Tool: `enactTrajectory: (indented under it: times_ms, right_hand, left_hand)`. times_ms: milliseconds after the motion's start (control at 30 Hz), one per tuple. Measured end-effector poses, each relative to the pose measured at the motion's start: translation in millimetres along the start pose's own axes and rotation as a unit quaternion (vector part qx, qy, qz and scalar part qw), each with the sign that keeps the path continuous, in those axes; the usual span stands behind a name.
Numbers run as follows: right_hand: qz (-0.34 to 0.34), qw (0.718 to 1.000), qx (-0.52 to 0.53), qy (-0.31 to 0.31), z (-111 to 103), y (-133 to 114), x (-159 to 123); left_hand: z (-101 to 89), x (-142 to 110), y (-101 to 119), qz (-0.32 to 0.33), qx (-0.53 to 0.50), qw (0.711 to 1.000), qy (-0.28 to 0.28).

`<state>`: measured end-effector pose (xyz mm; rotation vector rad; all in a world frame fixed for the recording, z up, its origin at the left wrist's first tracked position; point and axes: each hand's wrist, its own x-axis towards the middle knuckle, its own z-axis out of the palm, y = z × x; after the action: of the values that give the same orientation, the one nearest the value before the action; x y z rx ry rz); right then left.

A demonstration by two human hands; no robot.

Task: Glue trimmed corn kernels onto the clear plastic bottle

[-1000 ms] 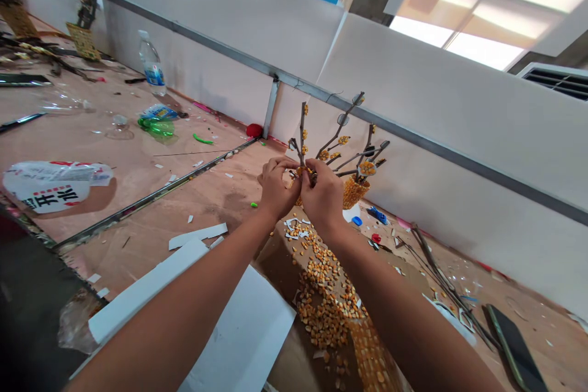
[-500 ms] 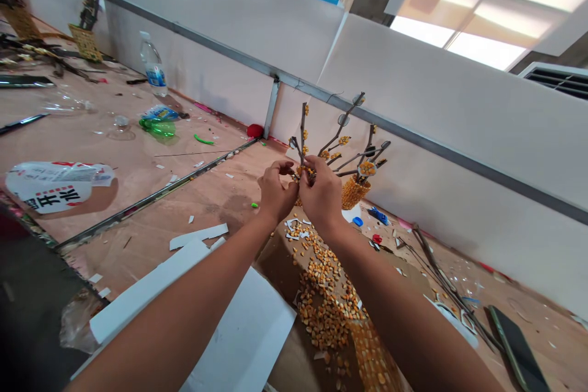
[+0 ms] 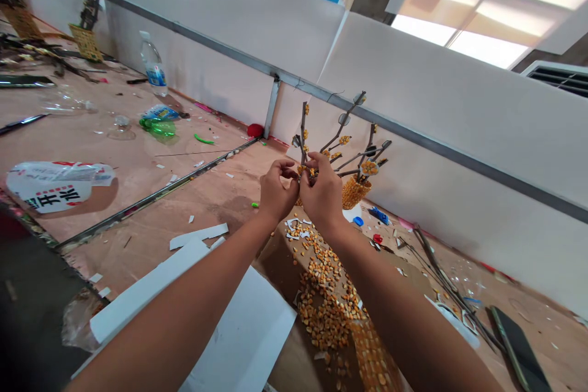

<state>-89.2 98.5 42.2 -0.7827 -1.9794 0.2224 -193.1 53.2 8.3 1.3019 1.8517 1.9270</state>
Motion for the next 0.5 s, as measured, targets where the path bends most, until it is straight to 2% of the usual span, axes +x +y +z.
enactTrajectory:
  times_ms: [267,500]
  right_hand:
    - [0.011,1.0,0.008,0.0,-2.0,-1.0,0.3]
    - [0.014,1.0,0.008,-0.011,-3.6,0.2,-2.1]
  left_hand:
    - [-0.2,-3.8,1.5,0.042,0.019,0.999,-0.01]
    - [-0.2,0.7,-1.9,0.029,0.023,0.999,-0.012]
